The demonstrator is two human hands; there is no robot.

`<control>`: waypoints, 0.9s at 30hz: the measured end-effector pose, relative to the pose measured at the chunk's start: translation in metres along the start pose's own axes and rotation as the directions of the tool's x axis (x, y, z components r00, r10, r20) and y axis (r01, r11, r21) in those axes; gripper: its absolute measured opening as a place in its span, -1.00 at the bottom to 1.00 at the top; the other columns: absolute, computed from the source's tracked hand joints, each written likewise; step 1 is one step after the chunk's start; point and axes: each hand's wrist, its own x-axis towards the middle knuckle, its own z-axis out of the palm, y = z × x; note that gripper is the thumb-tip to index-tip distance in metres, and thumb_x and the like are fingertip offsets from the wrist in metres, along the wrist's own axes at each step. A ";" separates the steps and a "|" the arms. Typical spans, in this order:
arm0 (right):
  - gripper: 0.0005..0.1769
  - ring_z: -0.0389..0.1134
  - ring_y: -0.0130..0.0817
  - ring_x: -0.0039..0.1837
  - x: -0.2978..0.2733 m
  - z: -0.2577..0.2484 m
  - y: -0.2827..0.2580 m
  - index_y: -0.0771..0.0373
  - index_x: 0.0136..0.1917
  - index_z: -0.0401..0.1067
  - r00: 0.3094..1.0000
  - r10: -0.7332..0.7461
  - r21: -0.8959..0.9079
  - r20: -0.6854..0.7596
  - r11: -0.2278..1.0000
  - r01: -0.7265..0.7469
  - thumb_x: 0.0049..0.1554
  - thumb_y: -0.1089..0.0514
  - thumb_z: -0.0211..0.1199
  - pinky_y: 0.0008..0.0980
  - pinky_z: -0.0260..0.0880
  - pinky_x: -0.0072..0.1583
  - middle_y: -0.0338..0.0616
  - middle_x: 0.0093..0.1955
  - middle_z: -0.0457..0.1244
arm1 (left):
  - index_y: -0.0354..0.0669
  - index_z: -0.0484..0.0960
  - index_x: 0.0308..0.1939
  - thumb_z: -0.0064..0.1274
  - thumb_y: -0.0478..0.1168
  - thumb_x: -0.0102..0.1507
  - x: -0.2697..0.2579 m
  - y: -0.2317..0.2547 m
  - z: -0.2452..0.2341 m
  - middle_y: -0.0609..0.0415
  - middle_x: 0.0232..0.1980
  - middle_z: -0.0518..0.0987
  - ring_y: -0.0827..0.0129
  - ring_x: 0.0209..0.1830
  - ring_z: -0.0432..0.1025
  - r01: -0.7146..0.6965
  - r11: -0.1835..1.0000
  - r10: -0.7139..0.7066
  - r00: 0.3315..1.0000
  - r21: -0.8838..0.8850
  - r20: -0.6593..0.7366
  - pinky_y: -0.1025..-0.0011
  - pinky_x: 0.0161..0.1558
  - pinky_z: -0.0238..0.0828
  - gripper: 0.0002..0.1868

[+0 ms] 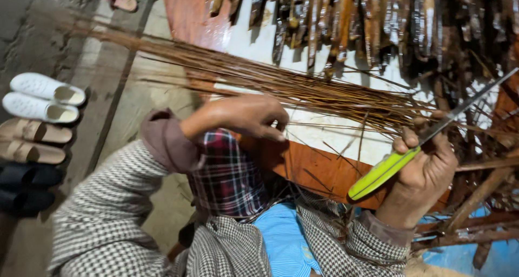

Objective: The person uses a knife to strip thin fibers or midribs from palm leaves on a wooden table.

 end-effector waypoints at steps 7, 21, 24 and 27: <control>-0.76 0.30 -0.24 -0.16 -0.002 0.015 0.005 0.27 0.23 0.50 0.998 0.061 0.019 0.012 0.998 -0.061 0.32 0.28 0.14 -0.31 0.33 -0.13 0.08 0.09 0.35 | -0.17 0.65 -0.26 0.01 0.08 0.30 -0.104 0.023 -0.029 0.18 -0.45 0.58 0.51 -0.57 0.47 0.046 0.738 0.073 0.986 -0.673 0.148 0.63 -0.61 0.32 -0.63; -0.71 0.26 -0.26 -0.18 -0.002 0.015 0.010 0.26 0.26 0.49 0.994 0.104 -0.016 0.036 0.994 -0.104 0.27 0.23 0.21 -0.33 0.28 -0.14 0.08 0.07 0.33 | 0.50 0.20 0.46 0.00 -0.53 0.20 -0.148 0.095 0.106 0.10 0.70 -0.27 0.03 0.65 -0.18 0.679 0.596 -0.312 0.687 -0.428 0.656 -0.09 0.30 0.43 -0.10; -0.76 0.33 -0.19 -0.18 -0.006 0.026 0.011 0.34 0.22 0.47 0.994 0.102 0.033 0.041 0.994 -0.104 0.31 0.31 0.10 -0.28 0.41 -0.16 0.16 0.05 0.35 | 0.41 0.12 0.52 -0.04 -0.51 0.12 -0.149 0.101 0.120 0.09 0.37 0.23 0.04 0.29 0.27 0.623 0.599 -0.264 0.747 -0.504 0.610 -0.14 0.09 0.46 -0.03; -0.74 0.40 -0.11 -0.15 -0.006 0.027 0.012 0.42 0.27 0.45 0.974 0.121 0.069 0.190 0.988 -0.136 0.34 0.33 0.11 -0.22 0.46 -0.13 0.25 0.08 0.38 | 0.53 -0.04 0.51 0.01 -0.42 0.08 -0.132 0.124 0.113 -0.09 0.66 -0.34 -0.09 0.65 -0.23 0.708 0.689 -0.408 0.558 -0.157 0.723 -0.06 0.30 0.27 0.04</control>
